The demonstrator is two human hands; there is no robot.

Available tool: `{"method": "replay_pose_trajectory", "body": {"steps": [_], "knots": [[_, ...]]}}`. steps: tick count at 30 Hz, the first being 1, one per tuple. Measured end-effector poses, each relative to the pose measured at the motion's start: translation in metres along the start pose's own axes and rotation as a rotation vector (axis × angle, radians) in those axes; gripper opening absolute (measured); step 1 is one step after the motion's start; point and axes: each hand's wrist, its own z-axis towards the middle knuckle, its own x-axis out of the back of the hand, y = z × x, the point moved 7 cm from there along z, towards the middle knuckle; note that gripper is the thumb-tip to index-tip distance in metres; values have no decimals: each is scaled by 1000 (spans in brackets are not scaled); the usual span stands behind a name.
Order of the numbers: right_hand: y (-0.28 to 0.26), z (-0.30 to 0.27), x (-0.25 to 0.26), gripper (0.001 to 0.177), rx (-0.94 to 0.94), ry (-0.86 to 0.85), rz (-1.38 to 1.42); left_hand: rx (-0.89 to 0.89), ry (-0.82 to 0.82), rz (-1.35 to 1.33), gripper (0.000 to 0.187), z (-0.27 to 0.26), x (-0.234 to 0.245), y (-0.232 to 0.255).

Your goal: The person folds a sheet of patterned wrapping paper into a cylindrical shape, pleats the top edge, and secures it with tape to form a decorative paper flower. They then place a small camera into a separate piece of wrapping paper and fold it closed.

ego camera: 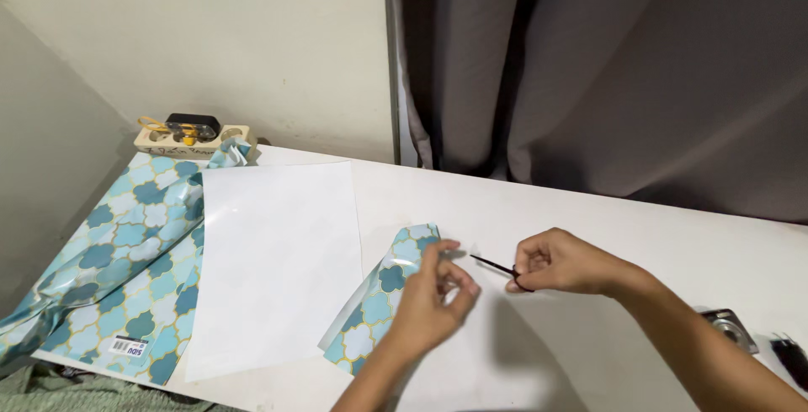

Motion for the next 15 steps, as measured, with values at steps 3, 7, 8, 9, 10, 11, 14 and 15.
{"method": "replay_pose_trajectory", "body": {"steps": [3, 7, 8, 9, 10, 11, 14, 15], "knots": [[7, -7, 12, 32, -22, 95, -122, -165, -46, 182, 71, -9, -21, 4], [18, -12, 20, 28, -109, 140, -170, -194, -139, 406, 94, -18, -46, -3], [17, -14, 21, 27, -80, 142, -143, -259, -120, 434, 101, -18, -48, 0], [15, -15, 21, 26, -50, 143, -115, -322, -100, 463, 107, -19, -49, 4], [17, -16, 22, 27, -94, 155, -170, -320, -106, 481, 108, -17, -50, 3], [17, -17, 24, 28, -137, 168, -226, -319, -111, 499, 108, -15, -50, 3], [13, -24, 27, 25, -173, 189, -302, -226, -163, 517, 109, -10, -51, -1], [9, -25, 28, 23, -168, 194, -313, -181, -186, 517, 110, -9, -50, -2]]}}
